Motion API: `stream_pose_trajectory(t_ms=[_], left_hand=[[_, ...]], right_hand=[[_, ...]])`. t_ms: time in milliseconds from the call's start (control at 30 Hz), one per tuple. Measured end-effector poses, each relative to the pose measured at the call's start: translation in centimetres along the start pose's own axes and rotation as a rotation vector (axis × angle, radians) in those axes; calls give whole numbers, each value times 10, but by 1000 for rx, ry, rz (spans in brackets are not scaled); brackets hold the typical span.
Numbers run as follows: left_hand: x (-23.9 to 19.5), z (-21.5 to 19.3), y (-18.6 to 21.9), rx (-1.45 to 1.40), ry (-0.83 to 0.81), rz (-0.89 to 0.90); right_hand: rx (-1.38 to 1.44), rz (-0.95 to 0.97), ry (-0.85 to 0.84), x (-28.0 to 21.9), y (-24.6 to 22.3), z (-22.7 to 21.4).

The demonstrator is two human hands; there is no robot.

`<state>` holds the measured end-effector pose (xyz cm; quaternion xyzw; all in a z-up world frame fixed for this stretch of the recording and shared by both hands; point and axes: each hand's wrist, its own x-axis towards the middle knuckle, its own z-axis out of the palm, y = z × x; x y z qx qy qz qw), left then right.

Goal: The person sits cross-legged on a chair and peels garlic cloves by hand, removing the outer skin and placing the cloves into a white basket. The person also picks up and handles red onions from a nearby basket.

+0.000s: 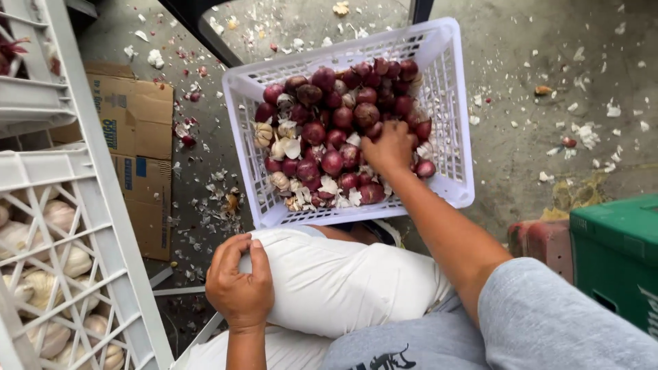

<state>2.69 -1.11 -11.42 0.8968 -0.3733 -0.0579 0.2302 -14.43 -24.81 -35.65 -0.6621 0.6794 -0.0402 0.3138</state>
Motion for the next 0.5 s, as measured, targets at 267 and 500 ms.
stream_pose_trajectory(t_ms=[267,500], left_hand=[[-5,-4,6,22,-20,-28],[-2,-2,10,37,-23,-29]], right_hand=[[128,-333,-74,-24,-46,-18],[508,192,229,173,50,20]])
